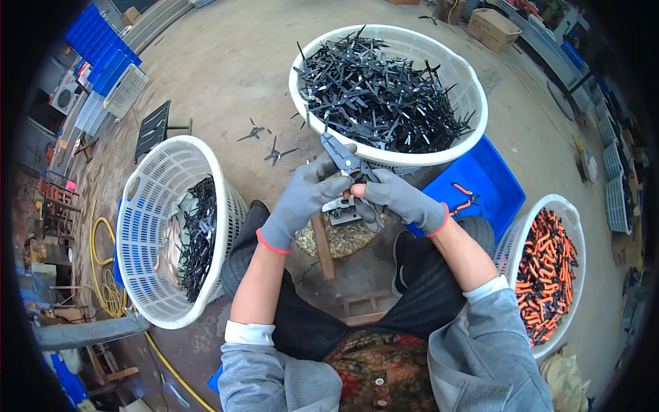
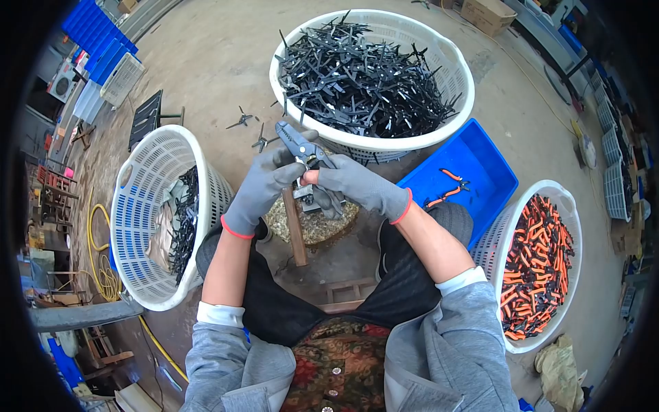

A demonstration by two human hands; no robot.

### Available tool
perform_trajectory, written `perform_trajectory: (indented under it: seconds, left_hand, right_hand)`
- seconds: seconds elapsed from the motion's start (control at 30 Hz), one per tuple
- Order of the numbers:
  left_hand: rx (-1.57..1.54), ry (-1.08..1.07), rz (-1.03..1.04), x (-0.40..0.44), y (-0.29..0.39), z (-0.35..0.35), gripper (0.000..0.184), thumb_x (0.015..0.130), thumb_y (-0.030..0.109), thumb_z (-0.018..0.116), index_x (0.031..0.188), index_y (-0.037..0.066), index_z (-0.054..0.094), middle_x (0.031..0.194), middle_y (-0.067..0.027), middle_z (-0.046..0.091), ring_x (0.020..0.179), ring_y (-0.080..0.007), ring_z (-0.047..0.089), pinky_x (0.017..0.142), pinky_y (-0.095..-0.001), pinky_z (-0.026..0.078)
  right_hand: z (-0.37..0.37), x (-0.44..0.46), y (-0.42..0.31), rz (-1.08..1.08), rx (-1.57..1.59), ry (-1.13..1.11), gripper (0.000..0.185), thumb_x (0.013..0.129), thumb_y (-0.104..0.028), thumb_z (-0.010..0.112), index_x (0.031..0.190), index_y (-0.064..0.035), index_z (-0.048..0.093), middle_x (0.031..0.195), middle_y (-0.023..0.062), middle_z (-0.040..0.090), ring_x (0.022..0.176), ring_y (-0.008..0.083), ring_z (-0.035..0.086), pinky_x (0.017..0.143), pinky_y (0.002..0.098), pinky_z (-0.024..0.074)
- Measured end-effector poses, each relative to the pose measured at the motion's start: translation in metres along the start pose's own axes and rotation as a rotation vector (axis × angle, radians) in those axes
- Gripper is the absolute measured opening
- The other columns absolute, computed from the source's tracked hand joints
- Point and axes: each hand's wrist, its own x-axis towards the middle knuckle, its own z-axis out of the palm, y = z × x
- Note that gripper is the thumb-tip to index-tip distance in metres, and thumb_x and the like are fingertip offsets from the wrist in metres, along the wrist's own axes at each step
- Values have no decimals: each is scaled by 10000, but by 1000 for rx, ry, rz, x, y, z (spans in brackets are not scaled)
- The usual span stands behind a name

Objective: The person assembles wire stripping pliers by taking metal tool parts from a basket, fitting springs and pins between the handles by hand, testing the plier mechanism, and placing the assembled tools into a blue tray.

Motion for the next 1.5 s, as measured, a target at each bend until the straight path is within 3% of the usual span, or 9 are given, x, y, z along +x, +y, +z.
perform_trajectory:
  seconds: [0.4,0.57,0.7,1.0,1.1,1.2,1.27,1.43,1.5]
  left_hand:
    - [-21,-21,-52,0,-13,0,528,901,346,544,1237,-58,490,1097,-94,604,990,-151,563,908,-289,425]
    - [117,-126,40,3,-7,-6,651,933,452,424,1308,-77,366,1238,-174,507,1134,-228,501,992,-356,381]
    - [-520,-116,-22,1,2,7,818,902,586,356,1347,-93,262,1344,-263,377,1264,-312,387,1059,-430,307]
    - [-699,-159,10,-11,9,3,925,849,678,329,1360,-87,235,1380,-303,297,1295,-361,331,1064,-473,285]
    - [-517,-131,90,-14,8,7,848,879,632,359,1325,-89,328,1299,-232,449,1196,-266,465,1021,-387,355]
    - [63,-102,4,-17,15,-2,661,916,488,440,1260,-75,414,1181,-217,559,1106,-269,545,956,-377,415]
    - [152,4,9,-23,16,-9,512,935,395,456,1172,-54,522,1051,-153,638,980,-197,599,890,-309,442]
    - [659,685,19,-62,6,-135,280,928,209,497,1107,39,629,978,-101,672,886,-145,609,790,-281,464]
    - [1148,805,51,-106,-16,-213,255,892,165,519,1097,59,627,986,-167,658,917,-256,627,813,-339,461]
  right_hand:
    - [-2,3,2,34,-173,46,296,889,-336,556,783,-60,563,624,-5,561,530,60,517,480,212,395]
    - [3,6,2,27,-111,-37,279,895,-337,555,821,-68,561,639,-11,569,557,65,544,477,214,406]
    - [7,9,9,38,-109,-83,294,896,-355,552,856,-64,556,646,13,574,577,77,563,473,217,416]
    - [19,10,9,4,-81,-128,317,877,-363,575,872,-46,575,695,15,569,626,84,544,549,226,412]
    - [17,12,14,10,-65,-153,325,881,-375,567,879,-51,581,727,2,570,645,78,545,554,220,414]
    - [16,17,24,53,-197,-166,327,881,-373,557,920,-50,592,759,35,592,674,133,567,582,271,440]
    - [10,23,35,-90,-711,-45,334,874,-370,548,927,-42,584,748,99,605,679,224,598,614,338,462]
    - [-19,30,49,-172,-1245,133,338,832,-382,555,900,-52,582,779,165,622,766,337,619,651,439,466]
    - [-17,28,43,-155,-1308,105,338,829,-381,558,887,-48,581,771,164,623,749,336,621,646,441,467]
